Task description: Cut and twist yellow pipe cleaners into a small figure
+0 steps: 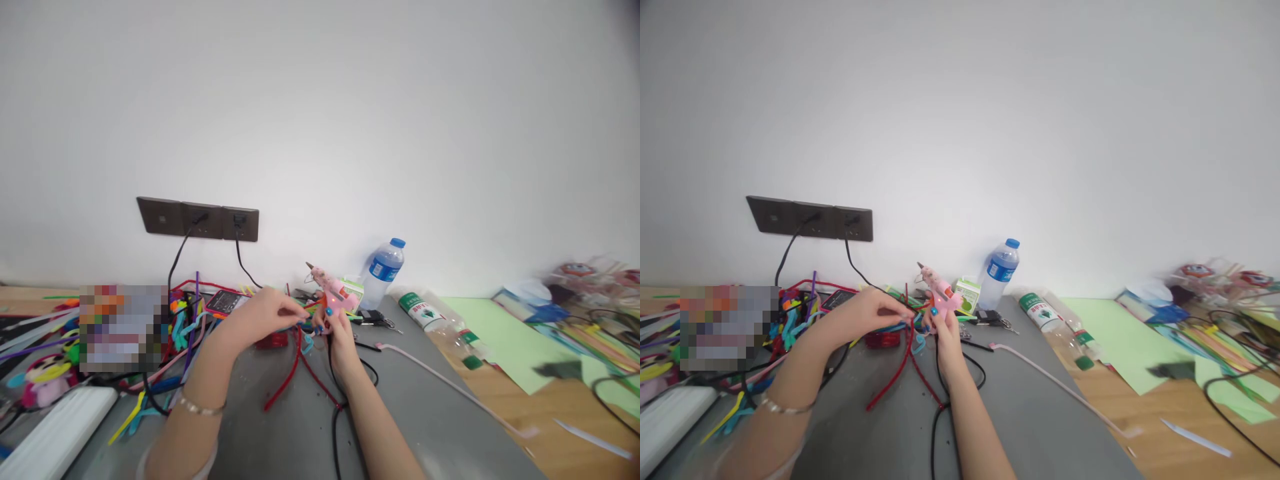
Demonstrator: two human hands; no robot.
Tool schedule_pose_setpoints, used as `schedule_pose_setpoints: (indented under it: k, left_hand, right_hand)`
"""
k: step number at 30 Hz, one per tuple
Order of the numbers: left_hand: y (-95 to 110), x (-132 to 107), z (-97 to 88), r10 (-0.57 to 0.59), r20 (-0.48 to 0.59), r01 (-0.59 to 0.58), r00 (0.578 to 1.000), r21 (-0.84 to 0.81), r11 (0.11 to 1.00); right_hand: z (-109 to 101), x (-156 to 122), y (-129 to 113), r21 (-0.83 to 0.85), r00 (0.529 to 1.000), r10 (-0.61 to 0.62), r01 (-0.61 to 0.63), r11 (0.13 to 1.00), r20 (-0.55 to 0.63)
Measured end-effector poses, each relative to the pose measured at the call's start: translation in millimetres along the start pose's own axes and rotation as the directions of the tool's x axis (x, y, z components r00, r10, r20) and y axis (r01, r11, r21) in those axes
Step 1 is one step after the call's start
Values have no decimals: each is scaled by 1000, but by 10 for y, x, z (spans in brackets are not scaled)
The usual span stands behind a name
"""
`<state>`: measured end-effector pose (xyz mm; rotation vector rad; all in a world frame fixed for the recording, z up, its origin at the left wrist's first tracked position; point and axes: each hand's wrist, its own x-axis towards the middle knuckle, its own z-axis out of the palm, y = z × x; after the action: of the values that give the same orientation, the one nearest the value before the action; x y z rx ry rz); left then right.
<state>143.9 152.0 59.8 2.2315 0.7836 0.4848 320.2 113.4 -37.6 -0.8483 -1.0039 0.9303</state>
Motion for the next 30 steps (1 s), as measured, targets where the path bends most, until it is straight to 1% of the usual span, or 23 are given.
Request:
schedule_pose_setpoints:
  k: [2, 3, 4, 5, 6, 7, 8, 9, 10, 11, 12, 14, 15, 19, 22, 25, 30]
  left_hand:
    - [267, -185, -136, 91, -135, -104, 987, -88, 991]
    - [382, -273, -192, 150, -225, -182, 963, -128, 975]
    - [476, -349, -238, 220, -361, -294, 906, -162, 942]
    - [546, -405, -272, 257, -505, -398, 824, -192, 897]
    - [591, -438, -293, 251, -640, -482, 726, -215, 849]
    - [612, -448, -301, 231, -741, -550, 631, -217, 806]
    - [611, -436, -300, 207, -809, -598, 550, -208, 774]
    - [596, -406, -289, 188, -852, -629, 489, -195, 753]
    - [570, -366, -272, 178, -876, -648, 448, -181, 740]
    - [540, -320, -250, 176, -891, -662, 419, -167, 731]
    - [512, -275, -224, 177, -898, -672, 402, -158, 723]
    - [468, -203, -167, 196, -897, -685, 396, -146, 714]
    - [454, -180, -139, 214, -889, -686, 406, -141, 714]
    - [432, -156, -52, 324, -819, -684, 473, -110, 721]
    - [423, -165, -24, 417, -731, -684, 540, -92, 724]
    - [426, -173, -11, 446, -666, -668, 598, -107, 736]
    - [456, -174, 15, 466, -618, -678, 633, -153, 719]
  right_hand:
    - [-10, 21, -4, 16, 1000, 1, -1, 1000, -29]
    - [-15, 29, -4, 19, 999, -1, 2, 1000, -40]
    - [-18, 35, 0, 8, 999, -5, 5, 1000, -48]
    - [-20, 38, 8, -21, 998, -10, 8, 1000, -57]
    - [-20, 38, 18, -65, 998, -15, 11, 998, -66]
    - [-17, 34, 32, -114, 997, -23, 14, 993, -76]
    - [-12, 27, 48, -159, 996, -33, 20, 987, -82]
    - [-5, 19, 65, -192, 995, -45, 28, 981, -84]
    - [1, 10, 83, -214, 995, -56, 38, 976, -80]
    - [6, 1, 100, -225, 995, -64, 46, 973, -72]
    - [10, -6, 118, -230, 996, -68, 51, 972, -64]
    - [10, -16, 150, -239, 996, -71, 55, 970, -56]
    - [6, -18, 163, -244, 996, -73, 56, 968, -60]
    - [-13, -13, 194, -257, 993, -89, 68, 964, -72]
    - [-22, -3, 186, -234, 993, -78, 56, 971, -86]
    - [-21, 5, 163, -213, 993, -68, 45, 976, -102]
    - [-9, 15, 128, -183, 992, -70, 50, 982, -102]
